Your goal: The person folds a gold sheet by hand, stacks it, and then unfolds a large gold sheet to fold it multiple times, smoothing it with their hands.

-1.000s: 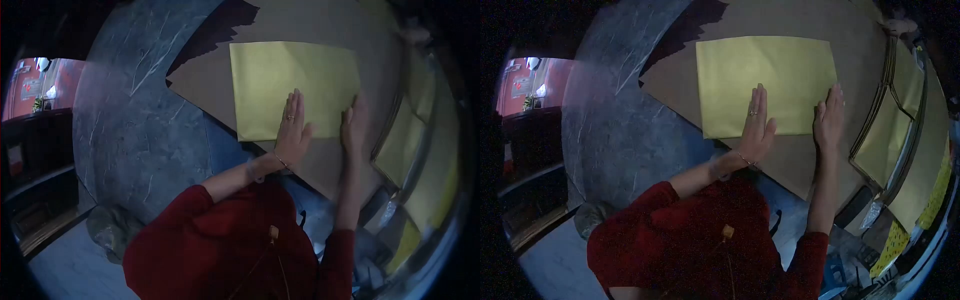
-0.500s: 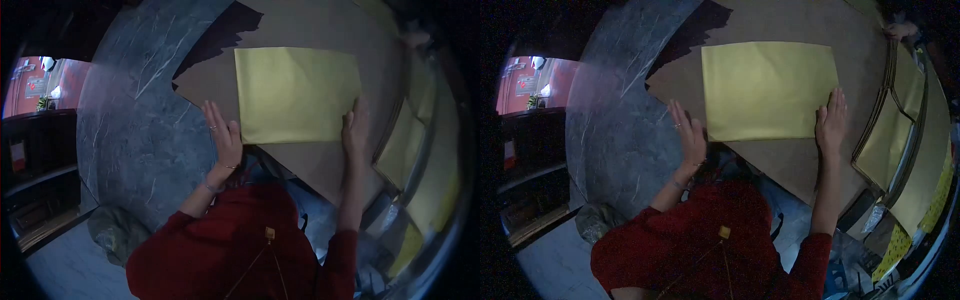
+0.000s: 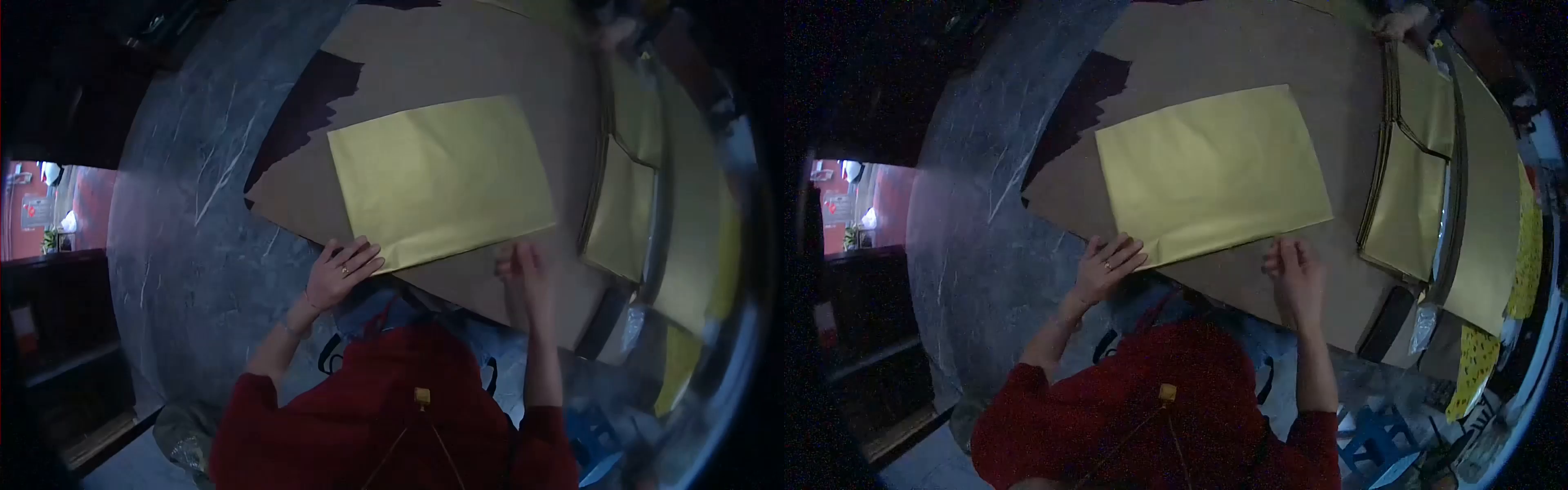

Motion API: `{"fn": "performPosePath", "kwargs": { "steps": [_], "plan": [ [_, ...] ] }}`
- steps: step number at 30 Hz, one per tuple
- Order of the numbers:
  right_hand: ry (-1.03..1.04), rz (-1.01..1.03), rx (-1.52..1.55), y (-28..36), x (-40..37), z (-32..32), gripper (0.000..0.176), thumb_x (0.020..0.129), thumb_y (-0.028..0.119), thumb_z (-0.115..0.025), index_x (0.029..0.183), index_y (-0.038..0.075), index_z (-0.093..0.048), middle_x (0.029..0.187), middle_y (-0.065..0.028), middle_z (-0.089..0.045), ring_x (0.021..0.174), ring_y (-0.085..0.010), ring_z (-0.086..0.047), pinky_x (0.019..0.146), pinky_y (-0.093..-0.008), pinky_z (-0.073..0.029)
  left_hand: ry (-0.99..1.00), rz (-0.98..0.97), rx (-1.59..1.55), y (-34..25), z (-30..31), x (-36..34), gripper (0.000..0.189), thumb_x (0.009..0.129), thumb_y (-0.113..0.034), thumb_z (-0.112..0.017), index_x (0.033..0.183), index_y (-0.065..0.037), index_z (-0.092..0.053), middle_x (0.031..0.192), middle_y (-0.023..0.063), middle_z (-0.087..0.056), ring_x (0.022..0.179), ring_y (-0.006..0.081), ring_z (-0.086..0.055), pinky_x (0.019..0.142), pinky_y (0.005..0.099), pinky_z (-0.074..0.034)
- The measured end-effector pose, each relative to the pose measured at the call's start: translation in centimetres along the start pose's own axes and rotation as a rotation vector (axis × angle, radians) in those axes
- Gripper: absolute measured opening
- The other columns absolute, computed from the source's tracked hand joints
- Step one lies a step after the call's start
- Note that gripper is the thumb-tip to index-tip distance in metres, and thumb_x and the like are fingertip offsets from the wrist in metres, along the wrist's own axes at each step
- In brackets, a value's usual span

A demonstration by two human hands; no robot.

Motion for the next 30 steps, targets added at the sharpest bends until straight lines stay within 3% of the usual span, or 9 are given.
{"fn": "performPosePath", "kwargs": {
  "steps": [4, 8, 13, 15, 16, 19, 22, 29, 30],
  "plan": [
    [0.132, -0.186, 0.036, -1.6, -0.9, -0.9, 0.032, 0.094, 0.027, -0.049, 0.106, -0.003, -0.054, 0.087, -0.0094, -0.059, 0.061, -0.0140, -0.057, 0.054, -0.0264, -0.043, -0.075, -0.168, -0.068, -1.8, 2.0, 1.8, 0.036, 0.080, -0.011, -0.057, 0.115, -0.015, -0.061, 0.122, 0.0004, -0.058, 0.117, 0.0177, -0.052, 0.104, 0.0370, -0.027],
    [-0.053, -0.107, -0.074, 1.2, 2.0, 0.0, 0.036, 0.093, 0.030, -0.050, 0.105, -0.003, -0.055, 0.079, -0.0100, -0.061, 0.052, -0.0138, -0.055, 0.048, -0.0254, -0.041, -0.142, -0.400, -0.222, -6.3, 3.4, 3.8, 0.029, 0.079, -0.008, -0.058, 0.108, -0.004, -0.062, 0.115, 0.0080, -0.060, 0.112, 0.0234, -0.055, 0.098, 0.0372, -0.040],
    [-0.081, 0.173, -0.604, 4.6, 8.2, 4.1, 0.038, 0.092, 0.028, -0.053, 0.112, -0.003, -0.054, 0.078, -0.0142, -0.065, 0.055, -0.0173, -0.059, 0.050, -0.0285, -0.043, -0.119, -0.350, -0.278, -13.7, -1.2, 8.3, 0.030, 0.079, -0.018, -0.053, 0.103, -0.002, -0.062, 0.105, 0.0100, -0.061, 0.103, 0.0278, -0.058, 0.084, 0.0336, -0.049],
    [-0.359, 0.492, -0.745, 6.5, 7.5, 5.6, 0.036, 0.091, 0.024, -0.053, 0.115, -0.003, -0.053, 0.086, -0.0188, -0.064, 0.069, -0.0245, -0.064, 0.063, -0.0337, -0.049, -0.027, -0.316, -0.241, -16.9, -2.1, 11.1, 0.029, 0.081, -0.018, -0.052, 0.104, -0.003, -0.062, 0.108, 0.0103, -0.061, 0.102, 0.0268, -0.059, 0.082, 0.0340, -0.050],
    [-0.424, 0.572, -0.765, 6.3, 6.9, 6.3, 0.036, 0.088, 0.016, -0.052, 0.121, 0.001, -0.051, 0.107, -0.0192, -0.060, 0.098, -0.0300, -0.059, 0.083, -0.0375, -0.046, 0.062, -0.281, -0.198, -17.8, -2.7, 12.1, 0.029, 0.082, -0.018, -0.052, 0.105, -0.005, -0.062, 0.110, 0.0106, -0.060, 0.101, 0.0259, -0.059, 0.081, 0.0344, -0.051],
    [-0.247, 0.842, -1.164, 5.1, 2.1, 6.5, 0.047, 0.081, 0.010, -0.052, 0.128, 0.006, -0.046, 0.131, -0.0145, -0.047, 0.122, -0.0306, -0.044, 0.101, -0.0405, -0.035, -0.021, -0.245, -0.265, -19.2, -4.1, 12.5, 0.029, 0.081, -0.018, -0.052, 0.104, -0.003, -0.062, 0.106, 0.0119, -0.061, 0.100, 0.0279, -0.060, 0.076, 0.0343, -0.053],
    [0.156, 0.816, -1.398, 3.6, -1.8, 5.3, 0.059, 0.074, 0.005, -0.052, 0.132, 0.011, -0.043, 0.141, -0.0105, -0.036, 0.131, -0.0293, -0.033, 0.108, -0.0458, -0.024, -0.036, -0.341, -0.268, -19.5, -4.0, 12.2, 0.029, 0.080, -0.017, -0.053, 0.102, -0.001, -0.062, 0.102, 0.0126, -0.061, 0.099, 0.0295, -0.059, 0.070, 0.0330, -0.053],
    [0.317, 0.823, -1.464, 1.9, -0.4, 4.3, 0.067, 0.071, 0.010, -0.056, 0.135, 0.013, -0.040, 0.145, -0.0076, -0.031, 0.134, -0.0255, -0.029, 0.111, -0.0477, -0.017, -0.115, -0.438, -0.229, -20.4, -0.7, 12.5, 0.033, 0.077, -0.019, -0.056, 0.104, 0.000, -0.060, 0.100, 0.0150, -0.059, 0.097, 0.0284, -0.057, 0.067, 0.0336, -0.052],
    [0.321, 0.866, -1.525, 1.5, -0.1, 4.3, 0.069, 0.071, 0.010, -0.056, 0.137, 0.014, -0.037, 0.145, -0.0062, -0.030, 0.135, -0.0237, -0.027, 0.111, -0.0467, -0.016, 0.247, -0.431, -0.310, -20.5, -2.1, 12.3, 0.034, 0.078, -0.022, -0.057, 0.105, 0.000, -0.059, 0.103, 0.0146, -0.059, 0.100, 0.0289, -0.056, 0.074, 0.0362, -0.051]
  ]
}}
Point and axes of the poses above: each hand's wrist, its own x-axis towards the middle knuckle, its own z-axis out of the back of the hand, y = z × x, the point moved 5 cm from there along x, towards the middle knuckle
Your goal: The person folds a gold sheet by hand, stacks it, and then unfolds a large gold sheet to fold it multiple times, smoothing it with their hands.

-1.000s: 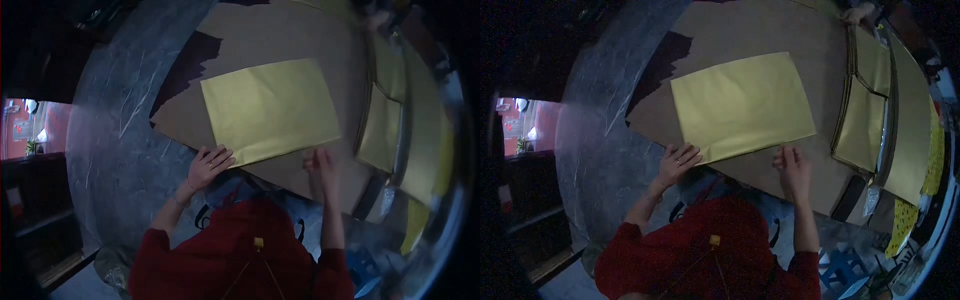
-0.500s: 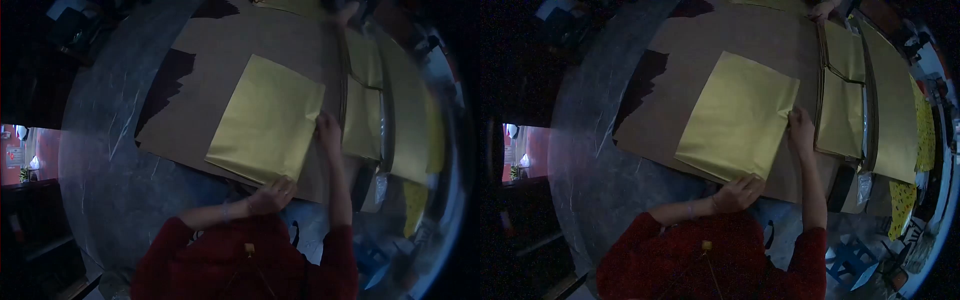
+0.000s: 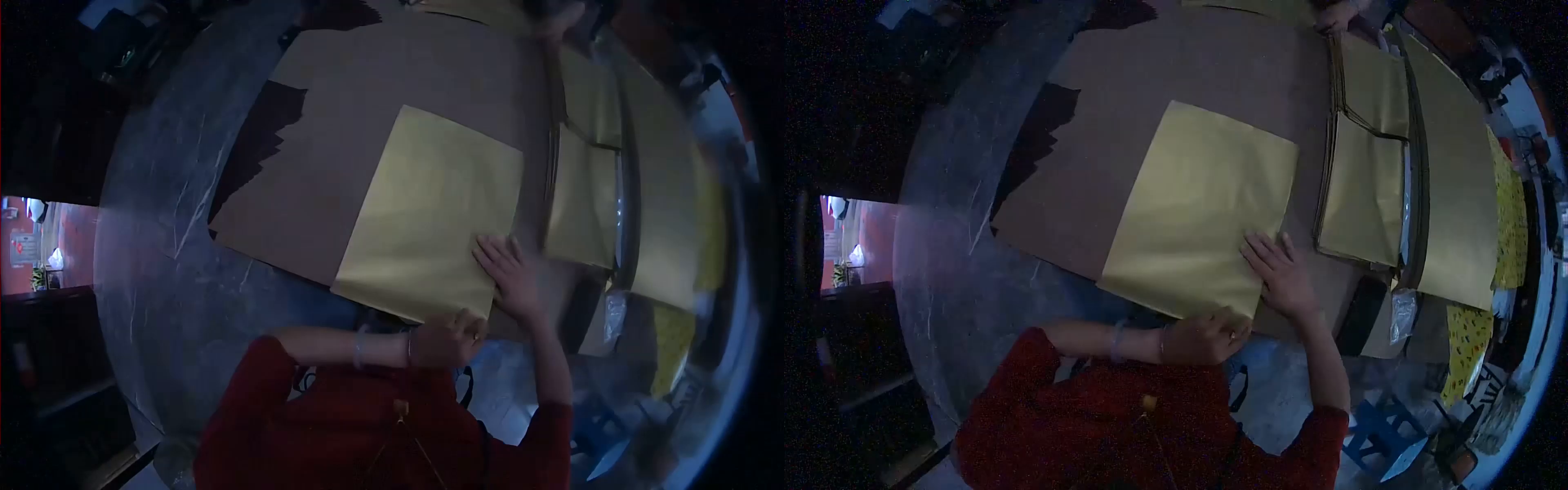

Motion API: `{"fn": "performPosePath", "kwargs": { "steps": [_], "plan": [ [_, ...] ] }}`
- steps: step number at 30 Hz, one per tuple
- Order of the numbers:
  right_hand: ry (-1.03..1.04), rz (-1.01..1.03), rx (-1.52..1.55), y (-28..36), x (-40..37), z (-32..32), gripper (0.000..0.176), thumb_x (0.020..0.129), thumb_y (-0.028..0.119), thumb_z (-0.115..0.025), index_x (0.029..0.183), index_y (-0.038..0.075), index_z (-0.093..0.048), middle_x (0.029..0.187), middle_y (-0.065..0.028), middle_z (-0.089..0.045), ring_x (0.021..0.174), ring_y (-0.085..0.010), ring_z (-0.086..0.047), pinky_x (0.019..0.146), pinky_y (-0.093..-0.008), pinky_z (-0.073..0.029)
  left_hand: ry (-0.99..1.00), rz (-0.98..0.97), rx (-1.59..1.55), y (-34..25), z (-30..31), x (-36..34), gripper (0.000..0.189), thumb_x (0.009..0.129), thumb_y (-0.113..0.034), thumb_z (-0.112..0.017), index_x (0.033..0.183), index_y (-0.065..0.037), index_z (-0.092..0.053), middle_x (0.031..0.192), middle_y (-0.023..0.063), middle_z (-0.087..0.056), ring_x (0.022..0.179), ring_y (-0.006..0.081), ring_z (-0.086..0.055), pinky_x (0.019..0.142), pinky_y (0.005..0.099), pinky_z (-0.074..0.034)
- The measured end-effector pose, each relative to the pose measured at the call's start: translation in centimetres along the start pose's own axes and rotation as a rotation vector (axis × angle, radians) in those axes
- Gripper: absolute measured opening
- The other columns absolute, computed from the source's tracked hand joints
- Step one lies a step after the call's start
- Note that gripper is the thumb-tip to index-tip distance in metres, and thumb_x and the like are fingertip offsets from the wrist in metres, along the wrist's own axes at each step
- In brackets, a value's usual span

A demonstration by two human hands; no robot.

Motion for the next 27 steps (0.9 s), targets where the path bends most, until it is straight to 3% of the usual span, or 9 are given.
{"fn": "performPosePath", "kwargs": {
  "steps": [1, 2, 4, 8, 13, 21, 22, 26, 27],
  "plan": [
    [-0.012, 0.010, 0.001, -0.2, 0.0, -0.3, 0.069, 0.071, 0.010, -0.056, 0.137, 0.014, -0.037, 0.145, -0.0062, -0.030, 0.135, -0.0237, -0.027, 0.111, -0.0467, -0.016, 0.329, 0.052, -0.159, 0.2, -1.4, -0.4, 0.035, 0.079, -0.024, -0.058, 0.105, -0.001, -0.059, 0.106, 0.0142, -0.058, 0.104, 0.0293, -0.055, 0.080, 0.0388, -0.050],
    [0.001, 0.009, -0.031, -0.4, -0.1, -0.8, 0.068, 0.071, 0.010, -0.055, 0.137, 0.013, -0.037, 0.146, -0.0059, -0.030, 0.135, -0.0230, -0.027, 0.111, -0.0463, -0.016, 0.333, 0.059, -0.154, 1.4, -1.3, -0.9, 0.035, 0.079, -0.024, -0.058, 0.105, -0.001, -0.059, 0.106, 0.0142, -0.058, 0.104, 0.0293, -0.055, 0.080, 0.0388, -0.050],
    [0.026, -0.014, -0.058, -0.3, -0.3, -0.9, 0.067, 0.072, 0.010, -0.054, 0.137, 0.013, -0.037, 0.146, -0.0060, -0.029, 0.135, -0.0225, -0.026, 0.112, -0.0463, -0.015, 0.004, -0.224, -0.439, 5.4, 3.9, -1.7, 0.042, 0.082, -0.032, -0.057, 0.112, -0.003, -0.056, 0.116, 0.0125, -0.053, 0.114, 0.0294, -0.049, 0.091, 0.0421, -0.043],
    [-0.034, 0.012, -0.049, -0.5, -0.6, -1.0, 0.066, 0.074, 0.018, -0.052, 0.138, 0.014, -0.036, 0.148, -0.0086, -0.024, 0.137, -0.0246, -0.022, 0.112, -0.0478, -0.012, 0.091, 0.065, 0.026, 17.4, 5.0, -1.2, 0.061, 0.087, -0.043, -0.049, 0.134, -0.006, -0.037, 0.142, 0.0109, -0.031, 0.135, 0.0273, -0.025, 0.110, 0.0415, -0.022],
    [-0.047, -0.004, 0.025, -1.0, -0.1, 0.3, 0.070, 0.075, 0.031, -0.055, 0.139, 0.012, -0.034, 0.149, -0.0139, -0.020, 0.138, -0.0282, -0.016, 0.112, -0.0479, -0.011, 0.245, -0.016, 0.045, 20.8, 2.8, -2.9, 0.065, 0.091, -0.049, -0.036, 0.141, -0.009, -0.026, 0.148, 0.0097, -0.023, 0.136, 0.0278, -0.021, 0.111, 0.0438, -0.019],
    [0.023, -0.017, -0.018, -1.6, -0.2, 0.6, 0.052, 0.085, 0.019, -0.049, 0.135, 0.013, -0.039, 0.147, -0.0075, -0.026, 0.136, -0.0241, -0.023, 0.112, -0.0462, -0.013, 0.363, 0.078, -0.154, 22.0, 3.7, -4.6, 0.060, 0.093, -0.042, -0.038, 0.140, -0.007, -0.028, 0.148, 0.0092, -0.023, 0.137, 0.0272, -0.020, 0.112, 0.0439, -0.015],
    [-0.128, -0.021, 0.162, -1.8, -0.2, 0.7, 0.035, 0.090, 0.015, -0.043, 0.124, 0.011, -0.051, 0.135, -0.0104, -0.044, 0.131, -0.0254, -0.033, 0.112, -0.0468, -0.017, 0.308, 0.097, -0.295, 22.6, 4.3, -5.1, 0.055, 0.096, -0.041, -0.027, 0.138, -0.007, -0.034, 0.146, 0.0084, -0.027, 0.136, 0.0250, -0.022, 0.112, 0.0428, -0.015],
    [-0.212, -0.060, 0.269, -2.3, -0.3, 0.7, 0.026, 0.093, 0.019, -0.042, 0.105, 0.005, -0.060, 0.110, -0.0181, -0.058, 0.119, -0.0315, -0.045, 0.111, -0.0473, -0.019, 0.269, 0.111, -0.533, 24.5, 4.4, -6.7, 0.049, 0.097, -0.034, -0.026, 0.130, -0.005, -0.046, 0.139, 0.0118, -0.040, 0.132, 0.0243, -0.031, 0.111, 0.0394, -0.018],
    [-0.338, -0.131, 0.381, -2.6, -0.4, 0.9, 0.027, 0.094, 0.021, -0.042, 0.098, 0.002, -0.060, 0.101, -0.0205, -0.059, 0.110, -0.0353, -0.050, 0.105, -0.0453, -0.028, 0.172, 0.262, -0.825, 26.4, 2.0, -8.2, 0.047, 0.096, -0.034, -0.030, 0.129, -0.004, -0.047, 0.136, 0.0138, -0.043, 0.128, 0.0241, -0.036, 0.108, 0.0368, -0.023]
  ]
}}
Point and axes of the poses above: each hand's wrist, its own x-axis towards the middle knuckle, its own z-axis out of the back of the hand, y = z × x, the point moved 5 cm from there along x, towards the middle knuckle
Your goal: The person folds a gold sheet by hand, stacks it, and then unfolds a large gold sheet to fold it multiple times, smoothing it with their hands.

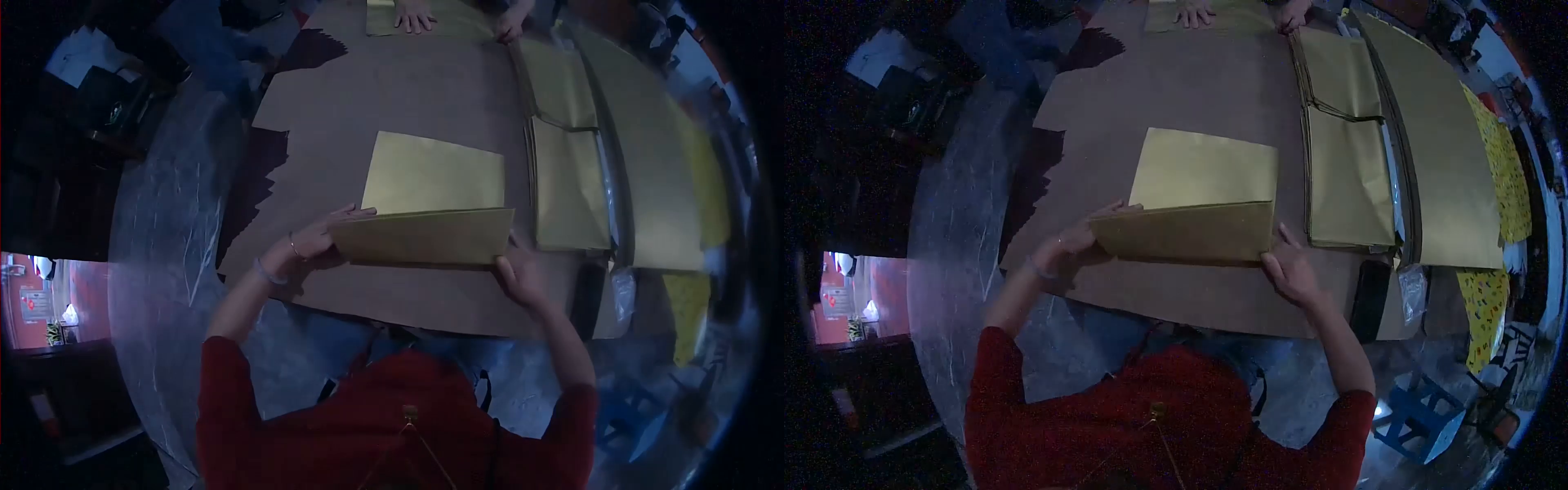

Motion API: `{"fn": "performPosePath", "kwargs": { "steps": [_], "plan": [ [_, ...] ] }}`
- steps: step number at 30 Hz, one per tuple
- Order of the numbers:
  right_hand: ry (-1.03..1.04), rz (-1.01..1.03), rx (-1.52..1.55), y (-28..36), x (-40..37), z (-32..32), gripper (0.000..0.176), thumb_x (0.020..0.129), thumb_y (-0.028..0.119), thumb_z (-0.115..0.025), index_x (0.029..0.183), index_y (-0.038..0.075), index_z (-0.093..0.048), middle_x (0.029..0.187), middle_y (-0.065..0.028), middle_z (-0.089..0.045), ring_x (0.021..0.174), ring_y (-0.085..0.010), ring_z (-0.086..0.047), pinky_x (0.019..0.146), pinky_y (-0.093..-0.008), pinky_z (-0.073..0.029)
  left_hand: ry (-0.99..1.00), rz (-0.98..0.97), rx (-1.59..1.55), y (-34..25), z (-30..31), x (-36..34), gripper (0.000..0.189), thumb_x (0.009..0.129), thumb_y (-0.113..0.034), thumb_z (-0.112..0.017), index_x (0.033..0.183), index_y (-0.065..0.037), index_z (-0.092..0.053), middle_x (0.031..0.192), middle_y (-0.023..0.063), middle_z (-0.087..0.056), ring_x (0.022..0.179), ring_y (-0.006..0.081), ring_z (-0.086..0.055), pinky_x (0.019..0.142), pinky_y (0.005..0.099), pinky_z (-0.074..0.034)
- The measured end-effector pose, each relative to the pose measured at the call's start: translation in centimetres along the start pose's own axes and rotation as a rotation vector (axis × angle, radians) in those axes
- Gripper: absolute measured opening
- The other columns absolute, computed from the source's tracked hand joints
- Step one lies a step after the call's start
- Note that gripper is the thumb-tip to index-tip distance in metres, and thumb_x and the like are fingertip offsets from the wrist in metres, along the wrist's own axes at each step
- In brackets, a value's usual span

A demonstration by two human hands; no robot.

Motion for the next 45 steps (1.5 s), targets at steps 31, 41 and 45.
{"fn": "performPosePath", "kwargs": {
  "steps": [31, 41, 45],
  "plan": [
    [-0.528, -0.787, -0.358, -1.7, 2.9, -2.1, 0.032, 0.093, 0.029, -0.047, 0.122, 0.018, -0.049, 0.076, -0.0142, -0.063, 0.065, -0.0332, -0.062, 0.056, -0.0458, -0.048, -0.875, 0.560, 0.233, -4.3, -1.2, 1.7, 0.033, 0.082, -0.026, -0.064, 0.103, -0.002, -0.056, 0.079, 0.0111, -0.061, 0.081, 0.0292, -0.055, 0.073, 0.0400, -0.042],
    [-0.472, -0.650, -0.449, -1.6, 3.6, -2.1, 0.030, 0.091, 0.025, -0.050, 0.120, 0.019, -0.054, 0.071, -0.0122, -0.062, 0.061, -0.0311, -0.061, 0.053, -0.0419, -0.049, -0.909, 0.653, 0.397, -5.8, -1.6, 2.0, 0.031, 0.081, -0.025, -0.065, 0.102, -0.004, -0.056, 0.075, 0.0086, -0.060, 0.077, 0.0278, -0.055, 0.070, 0.0394, -0.040],
    [-0.460, -0.614, -0.477, -1.4, 3.9, -1.9, 0.027, 0.091, 0.023, -0.052, 0.117, 0.020, -0.057, 0.067, -0.0121, -0.061, 0.056, -0.0293, -0.059, 0.049, -0.0400, -0.047, -0.953, 0.627, 0.416, -5.7, -1.6, 2.0, 0.029, 0.081, -0.023, -0.065, 0.101, -0.004, -0.056, 0.076, 0.0084, -0.059, 0.076, 0.0267, -0.054, 0.068, 0.0389, -0.039]
  ]
}}
Point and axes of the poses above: each hand's wrist, its own x-axis towards the middle knuckle, its own z-axis out of the back of the hand, y = z × x, the point moved 5 cm from there along x, towards the middle knuckle
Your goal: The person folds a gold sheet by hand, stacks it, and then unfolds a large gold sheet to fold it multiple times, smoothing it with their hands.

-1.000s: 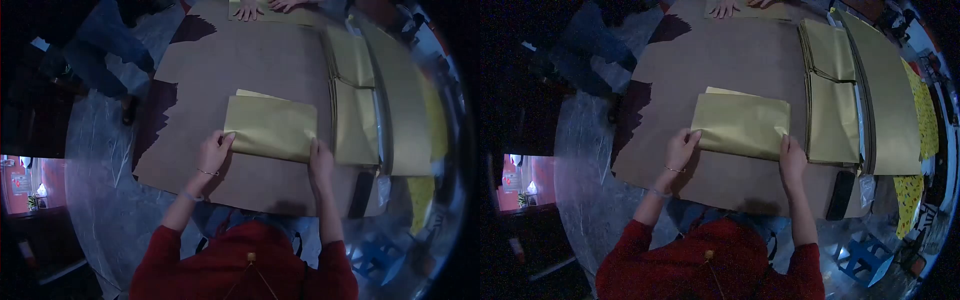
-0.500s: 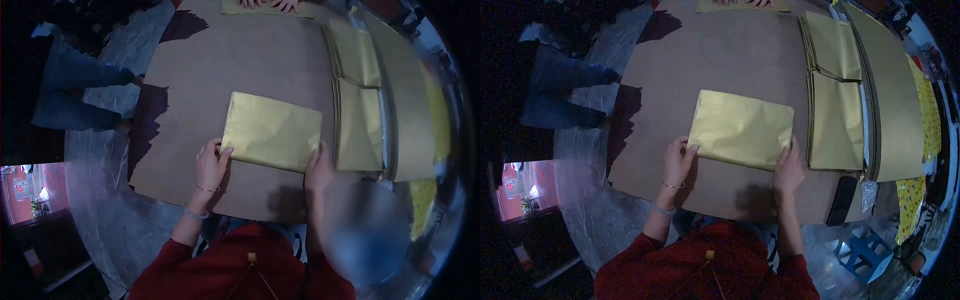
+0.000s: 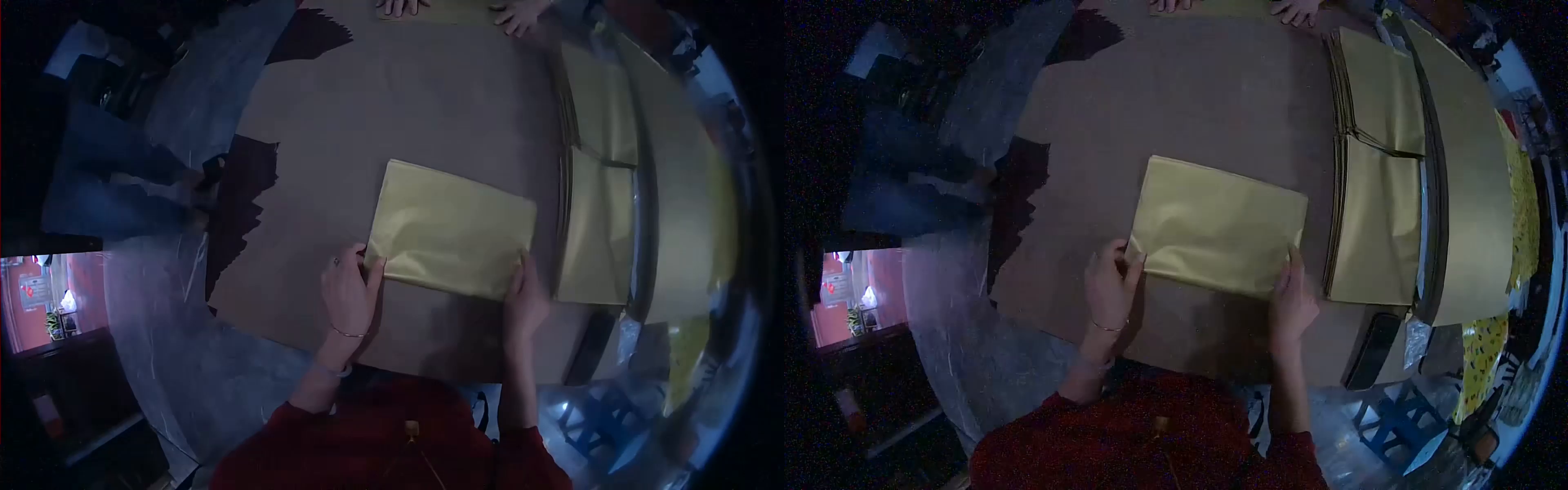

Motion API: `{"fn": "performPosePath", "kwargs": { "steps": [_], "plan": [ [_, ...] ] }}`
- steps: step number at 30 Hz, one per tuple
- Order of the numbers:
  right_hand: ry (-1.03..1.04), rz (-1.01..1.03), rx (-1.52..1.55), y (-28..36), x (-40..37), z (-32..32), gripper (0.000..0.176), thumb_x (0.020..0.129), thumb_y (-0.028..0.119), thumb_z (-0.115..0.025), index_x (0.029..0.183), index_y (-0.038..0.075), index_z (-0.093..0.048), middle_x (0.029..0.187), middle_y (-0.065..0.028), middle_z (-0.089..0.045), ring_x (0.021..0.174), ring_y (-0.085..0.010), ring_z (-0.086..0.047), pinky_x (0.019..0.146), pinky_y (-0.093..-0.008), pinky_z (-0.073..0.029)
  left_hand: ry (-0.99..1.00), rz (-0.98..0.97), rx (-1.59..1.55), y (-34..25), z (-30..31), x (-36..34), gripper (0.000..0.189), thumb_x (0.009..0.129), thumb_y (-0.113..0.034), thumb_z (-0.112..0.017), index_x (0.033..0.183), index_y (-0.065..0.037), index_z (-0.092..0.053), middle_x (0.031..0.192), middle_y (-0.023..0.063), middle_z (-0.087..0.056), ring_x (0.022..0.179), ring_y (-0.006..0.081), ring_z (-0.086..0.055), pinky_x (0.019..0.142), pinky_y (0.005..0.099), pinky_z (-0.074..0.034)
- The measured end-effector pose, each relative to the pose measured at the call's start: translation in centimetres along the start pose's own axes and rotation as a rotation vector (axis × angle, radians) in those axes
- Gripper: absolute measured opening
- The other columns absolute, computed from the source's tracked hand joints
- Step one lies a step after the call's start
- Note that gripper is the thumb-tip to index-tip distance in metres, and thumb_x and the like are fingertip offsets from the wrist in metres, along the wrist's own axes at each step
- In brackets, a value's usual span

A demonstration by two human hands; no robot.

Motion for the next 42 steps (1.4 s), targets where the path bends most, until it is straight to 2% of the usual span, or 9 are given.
{"fn": "performPosePath", "kwargs": {
  "steps": [5, 8, 13, 23, 26, 28, 35, 37, 42],
  "plan": [
    [0.035, -0.031, -0.084, 0.0, 0.1, -0.2, 0.029, 0.091, 0.022, -0.052, 0.120, 0.021, -0.055, 0.069, -0.0126, -0.062, 0.057, -0.0292, -0.060, 0.049, -0.0403, -0.047, 0.018, -0.011, -0.015, -0.2, -0.1, 0.1, 0.027, 0.081, -0.022, -0.065, 0.100, -0.004, -0.055, 0.075, 0.0088, -0.058, 0.074, 0.0269, -0.052, 0.066, 0.0385, -0.038],
    [-0.078, 0.036, 0.041, 0.4, 0.4, 0.3, 0.030, 0.092, 0.021, -0.051, 0.121, 0.021, -0.054, 0.074, -0.0133, -0.063, 0.059, -0.0297, -0.061, 0.051, -0.0403, -0.048, 0.023, 0.005, 0.001, -0.5, 0.1, 0.3, 0.029, 0.081, -0.022, -0.065, 0.102, -0.006, -0.054, 0.073, 0.0080, -0.057, 0.072, 0.0270, -0.052, 0.065, 0.0380, -0.038],
    [0.083, -0.057, 0.023, 0.0, 0.3, -0.1, 0.031, 0.092, 0.020, -0.050, 0.123, 0.020, -0.053, 0.082, -0.0128, -0.066, 0.063, -0.0300, -0.062, 0.052, -0.0403, -0.048, 0.046, 0.048, -0.025, 0.1, -0.4, 0.3, 0.031, 0.080, -0.021, -0.066, 0.104, -0.006, -0.054, 0.073, 0.0078, -0.055, 0.073, 0.0261, -0.052, 0.066, 0.0381, -0.038],
    [0.011, 0.006, 0.058, 0.1, 0.3, 0.2, 0.033, 0.092, 0.020, -0.050, 0.125, 0.020, -0.051, 0.083, -0.0144, -0.064, 0.065, -0.0314, -0.062, 0.054, -0.0425, -0.049, 0.043, 0.066, -0.013, -0.4, -0.2, 0.5, 0.031, 0.081, -0.022, -0.066, 0.103, -0.004, -0.055, 0.072, 0.0087, -0.055, 0.074, 0.0273, -0.051, 0.070, 0.0391, -0.040],
    [0.126, -0.075, 0.043, -0.5, 0.0, 0.0, 0.035, 0.091, 0.019, -0.050, 0.126, 0.020, -0.050, 0.081, -0.0138, -0.063, 0.064, -0.0329, -0.060, 0.054, -0.0438, -0.048, 0.064, 0.094, -0.044, 0.1, -0.5, 0.4, 0.031, 0.081, -0.023, -0.066, 0.102, -0.003, -0.056, 0.074, 0.0097, -0.055, 0.076, 0.0276, -0.051, 0.071, 0.0387, -0.040],
    [0.195, -0.173, 0.154, -0.6, 0.0, -0.1, 0.033, 0.090, 0.017, -0.051, 0.123, 0.016, -0.055, 0.098, -0.0179, -0.062, 0.084, -0.0337, -0.061, 0.072, -0.0420, -0.049, 0.088, 0.123, -0.092, -0.1, -0.3, 0.4, 0.032, 0.081, -0.022, -0.066, 0.103, -0.002, -0.055, 0.076, 0.0102, -0.055, 0.078, 0.0273, -0.051, 0.072, 0.0385, -0.041],
    [0.136, -0.165, 0.123, -1.4, -0.7, -0.5, 0.034, 0.090, 0.016, -0.052, 0.123, 0.019, -0.054, 0.091, -0.0169, -0.063, 0.080, -0.0337, -0.061, 0.066, -0.0432, -0.049, 0.061, 0.124, -0.062, 0.4, -0.5, 0.1, 0.031, 0.080, -0.022, -0.067, 0.102, -0.003, -0.056, 0.079, 0.0098, -0.054, 0.079, 0.0267, -0.051, 0.074, 0.0380, -0.041],
    [0.192, -0.147, 0.120, -1.2, -0.6, -0.7, 0.042, 0.088, 0.013, -0.051, 0.128, 0.024, -0.048, 0.079, -0.0118, -0.063, 0.067, -0.0328, -0.060, 0.052, -0.0472, -0.047, 0.063, 0.120, -0.069, 0.3, -0.5, 0.1, 0.031, 0.080, -0.022, -0.067, 0.102, -0.004, -0.056, 0.079, 0.0097, -0.054, 0.079, 0.0266, -0.051, 0.074, 0.0379, -0.041],
    [0.183, -0.162, 0.086, -1.1, -0.6, -0.8, 0.041, 0.087, 0.014, -0.052, 0.127, 0.024, -0.049, 0.078, -0.0129, -0.063, 0.067, -0.0329, -0.061, 0.054, -0.0447, -0.047, 0.032, 0.077, -0.044, 0.0, -0.3, 0.2, 0.030, 0.080, -0.021, -0.067, 0.102, -0.004, -0.056, 0.079, 0.0095, -0.055, 0.077, 0.0260, -0.052, 0.072, 0.0379, -0.041]
  ]
}}
Point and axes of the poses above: each hand's wrist, its own x-axis towards the middle knuckle, its own z-axis out of the back of the hand, y = z × x, the point moved 5 cm from there along x, towards the middle knuckle
